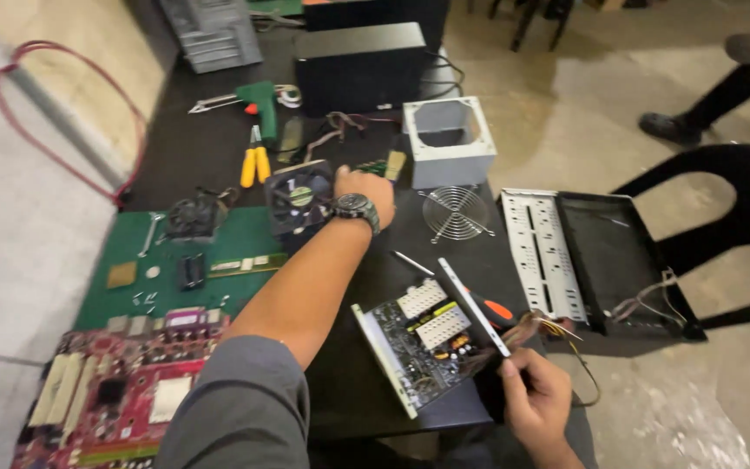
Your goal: Disassembling a computer power supply unit, cleaning the internal components with a brush, and reassembling the fan.
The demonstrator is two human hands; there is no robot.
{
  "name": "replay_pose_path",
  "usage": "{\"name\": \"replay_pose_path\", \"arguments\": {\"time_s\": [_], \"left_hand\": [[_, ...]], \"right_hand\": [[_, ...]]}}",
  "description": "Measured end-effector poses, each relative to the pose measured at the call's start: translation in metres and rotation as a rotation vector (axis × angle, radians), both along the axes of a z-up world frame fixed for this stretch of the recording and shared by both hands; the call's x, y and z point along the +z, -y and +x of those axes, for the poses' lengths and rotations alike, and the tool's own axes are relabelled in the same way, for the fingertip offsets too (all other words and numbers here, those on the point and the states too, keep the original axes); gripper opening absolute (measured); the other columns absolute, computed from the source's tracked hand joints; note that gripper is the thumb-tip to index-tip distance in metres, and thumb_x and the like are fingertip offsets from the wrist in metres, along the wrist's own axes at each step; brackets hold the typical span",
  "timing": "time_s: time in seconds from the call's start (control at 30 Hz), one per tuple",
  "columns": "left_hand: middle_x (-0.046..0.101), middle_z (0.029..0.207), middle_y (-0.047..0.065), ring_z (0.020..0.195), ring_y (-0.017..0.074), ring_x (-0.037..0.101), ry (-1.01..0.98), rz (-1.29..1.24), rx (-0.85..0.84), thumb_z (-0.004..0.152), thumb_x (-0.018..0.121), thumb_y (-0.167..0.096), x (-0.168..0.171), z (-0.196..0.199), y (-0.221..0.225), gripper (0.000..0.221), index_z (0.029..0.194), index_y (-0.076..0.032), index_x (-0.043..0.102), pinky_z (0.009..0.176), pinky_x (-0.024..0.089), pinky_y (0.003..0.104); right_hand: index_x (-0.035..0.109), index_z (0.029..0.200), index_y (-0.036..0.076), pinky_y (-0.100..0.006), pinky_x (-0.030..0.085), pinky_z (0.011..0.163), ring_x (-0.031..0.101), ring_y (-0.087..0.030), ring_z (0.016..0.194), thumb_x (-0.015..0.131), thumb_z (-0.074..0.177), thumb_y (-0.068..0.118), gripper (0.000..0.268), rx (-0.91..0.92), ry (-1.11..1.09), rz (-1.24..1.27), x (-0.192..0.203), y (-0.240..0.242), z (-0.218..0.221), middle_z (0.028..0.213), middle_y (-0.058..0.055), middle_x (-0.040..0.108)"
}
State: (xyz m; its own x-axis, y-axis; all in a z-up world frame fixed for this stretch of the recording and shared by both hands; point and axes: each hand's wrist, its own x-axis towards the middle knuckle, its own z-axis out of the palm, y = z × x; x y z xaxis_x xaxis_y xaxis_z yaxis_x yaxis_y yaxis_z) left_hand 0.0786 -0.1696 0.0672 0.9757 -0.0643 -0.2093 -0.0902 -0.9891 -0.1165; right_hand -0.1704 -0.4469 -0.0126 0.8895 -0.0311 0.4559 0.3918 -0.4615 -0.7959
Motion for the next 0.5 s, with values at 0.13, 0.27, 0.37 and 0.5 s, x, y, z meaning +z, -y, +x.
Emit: {"name": "replay_pose_path", "arguments": {"time_s": [0.13, 0.27, 0.37, 0.5], "left_hand": [[0.077, 0.099, 0.0, 0.095, 0.0241, 0.072, 0.023, 0.05, 0.012, 0.093, 0.056, -0.027, 0.009, -0.008, 0.004, 0.022, 0.094, -0.026, 0.078, 0.111, 0.032, 0.046], [0.077, 0.097, 0.005, 0.092, 0.0302, 0.073, 0.067, -0.106, 0.069, 0.085, 0.057, -0.04, 0.034, -0.036, -0.011, 0.031, 0.092, -0.018, 0.077, 0.088, 0.046, 0.045], [0.071, 0.08, 0.008, 0.082, 0.0348, 0.069, 0.073, -0.306, 0.173, 0.078, 0.058, -0.044, 0.065, -0.08, -0.023, 0.03, 0.074, -0.016, 0.068, 0.068, 0.051, 0.044], [0.077, 0.073, 0.0, 0.068, 0.0158, 0.071, 0.125, -0.975, 0.344, 0.076, 0.068, -0.037, 0.09, -0.156, -0.019, 0.022, 0.08, -0.018, 0.078, 0.065, 0.051, 0.035]], "right_hand": [[0.057, 0.07, 0.013, -0.025, 0.036, 0.053, 0.044, -0.009, 0.051, 0.057, 0.095, 0.021, 0.026, 0.03, 0.006, 0.05, 0.008, -0.003, -0.001, 0.058, 0.005, 0.052], [0.059, 0.07, 0.013, -0.024, 0.037, 0.054, 0.047, -0.009, 0.052, 0.058, 0.094, 0.021, 0.026, 0.021, 0.023, 0.036, 0.007, -0.003, -0.001, 0.059, 0.005, 0.056], [0.06, 0.073, 0.012, -0.024, 0.04, 0.059, 0.051, -0.009, 0.057, 0.059, 0.096, 0.022, 0.025, 0.025, 0.026, 0.06, -0.012, 0.008, 0.003, 0.065, 0.003, 0.061], [0.054, 0.074, 0.01, -0.025, 0.036, 0.064, 0.045, -0.01, 0.063, 0.057, 0.1, 0.017, 0.027, -0.004, 0.018, 0.192, -0.032, 0.01, -0.001, 0.07, 0.001, 0.055]]}}
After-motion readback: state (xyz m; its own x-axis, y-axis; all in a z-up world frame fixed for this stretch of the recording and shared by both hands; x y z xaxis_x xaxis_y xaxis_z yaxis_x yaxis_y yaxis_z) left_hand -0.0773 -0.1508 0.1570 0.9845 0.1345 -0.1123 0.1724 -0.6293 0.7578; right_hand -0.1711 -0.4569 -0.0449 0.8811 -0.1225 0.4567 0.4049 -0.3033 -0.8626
